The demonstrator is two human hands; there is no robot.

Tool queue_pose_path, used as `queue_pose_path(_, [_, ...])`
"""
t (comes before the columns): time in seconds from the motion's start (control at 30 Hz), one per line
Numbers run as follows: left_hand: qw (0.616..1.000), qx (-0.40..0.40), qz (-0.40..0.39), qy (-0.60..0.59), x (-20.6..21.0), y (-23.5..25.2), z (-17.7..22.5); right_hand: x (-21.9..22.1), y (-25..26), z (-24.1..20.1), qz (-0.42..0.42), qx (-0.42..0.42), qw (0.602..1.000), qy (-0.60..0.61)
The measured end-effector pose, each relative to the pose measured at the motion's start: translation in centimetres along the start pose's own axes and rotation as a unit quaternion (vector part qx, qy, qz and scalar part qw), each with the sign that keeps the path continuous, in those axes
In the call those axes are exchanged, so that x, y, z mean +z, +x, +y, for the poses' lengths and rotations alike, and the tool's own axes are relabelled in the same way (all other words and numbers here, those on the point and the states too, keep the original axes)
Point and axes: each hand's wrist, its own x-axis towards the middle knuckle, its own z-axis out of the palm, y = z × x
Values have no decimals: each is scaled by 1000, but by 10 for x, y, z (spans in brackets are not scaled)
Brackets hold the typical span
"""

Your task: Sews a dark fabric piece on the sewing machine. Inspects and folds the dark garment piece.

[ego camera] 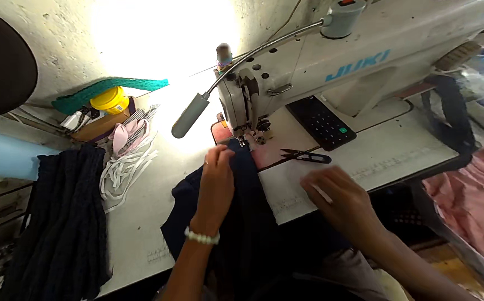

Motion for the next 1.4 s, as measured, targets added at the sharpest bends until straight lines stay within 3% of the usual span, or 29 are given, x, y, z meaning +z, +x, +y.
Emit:
queue_pose_path(0.07, [998, 52, 33, -13, -11, -38, 30, -11, -32, -15, -63, 25, 991, 119])
queue_pose_path(0.17, [986, 126, 73, -76, -11, -104, 66, 0, -75, -31, -209, 126, 925, 291])
queue_pose_path(0.23, [982, 153, 58, -93, 1, -144, 79, 12, -85, -36, -285, 210, 849, 392])
queue_pose_path(0.33, [991, 126, 44, -20, 26, -188, 77, 19, -79, -44, -317, 335, 709, 534])
queue_pose_path(0.43, [991, 93, 68, 74, 42, -205, 62, 20, -72, -49, -325, 378, 616, 609])
queue_pose_path(0.57, [987, 93, 123, 35, 24, -201, 59, 13, -65, -57, -307, 403, 566, 650])
queue_pose_path(0.73, [988, 106, 94, 65, -45, -185, 59, 8, -70, -65, -333, 383, 518, 688])
queue_pose_path(0.8, [987, 121, 43, 94, -51, -182, 57, 11, -72, -70, -334, 381, 515, 691])
queue_pose_path(0.93, [984, 96, -49, 139, -26, -192, 38, 22, -84, -70, -348, 389, 549, 653])
queue_pose_path(1.03, [986, 72, -16, 149, -20, -199, 43, 23, -89, -72, -357, 399, 572, 622])
queue_pose_path(1.2, [995, 100, 6, 29, 5, -209, 78, 18, -89, -80, -339, 385, 639, 572])
queue_pose_path(1.4, [987, 130, 78, -50, 19, -210, 69, 13, -91, -83, -340, 327, 713, 520])
